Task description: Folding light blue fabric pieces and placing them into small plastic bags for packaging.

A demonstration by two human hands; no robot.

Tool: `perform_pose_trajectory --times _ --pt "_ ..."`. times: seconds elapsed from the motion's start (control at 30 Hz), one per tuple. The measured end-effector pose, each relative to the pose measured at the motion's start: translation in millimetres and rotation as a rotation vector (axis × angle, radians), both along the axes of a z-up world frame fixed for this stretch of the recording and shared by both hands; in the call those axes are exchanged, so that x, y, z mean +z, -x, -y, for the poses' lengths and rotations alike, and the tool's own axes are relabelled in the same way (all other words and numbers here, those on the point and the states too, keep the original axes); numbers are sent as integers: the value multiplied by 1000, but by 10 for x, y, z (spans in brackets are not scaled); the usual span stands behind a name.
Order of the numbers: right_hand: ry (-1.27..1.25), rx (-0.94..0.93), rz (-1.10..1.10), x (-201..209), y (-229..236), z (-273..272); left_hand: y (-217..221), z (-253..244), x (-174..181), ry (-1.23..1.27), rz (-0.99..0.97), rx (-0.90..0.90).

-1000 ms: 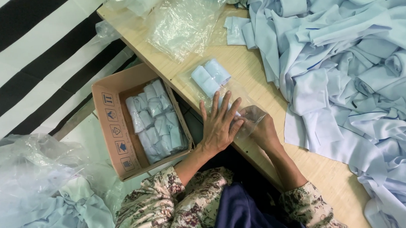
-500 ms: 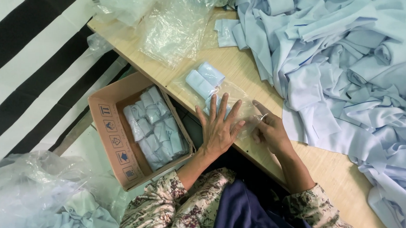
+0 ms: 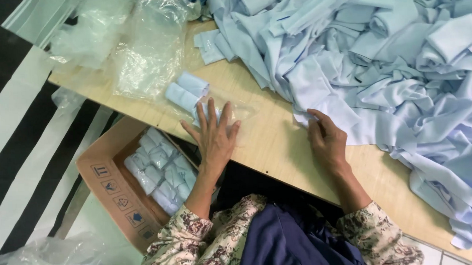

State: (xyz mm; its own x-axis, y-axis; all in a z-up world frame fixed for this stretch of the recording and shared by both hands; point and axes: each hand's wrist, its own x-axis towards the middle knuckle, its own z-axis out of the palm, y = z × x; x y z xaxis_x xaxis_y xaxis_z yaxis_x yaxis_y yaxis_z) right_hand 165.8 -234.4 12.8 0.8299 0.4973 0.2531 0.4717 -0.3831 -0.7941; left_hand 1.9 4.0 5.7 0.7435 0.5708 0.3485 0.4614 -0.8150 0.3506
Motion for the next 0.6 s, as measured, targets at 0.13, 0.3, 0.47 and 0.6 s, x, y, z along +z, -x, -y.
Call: perform_pose_trajectory --times 0.13,0.3,0.47,0.6 --pt "69 -135 145 -29 -341 167 -264 -8 80 -68 116 -42" --pt "226 -243 417 -101 -639 325 -811 331 150 27 328 -483" --pt "170 -373 644 -327 -957 422 -1403 705 28 -62 332 -733" --pt "-43 -527 567 -413 -1163 574 -1797 935 -133 -99 260 -850"
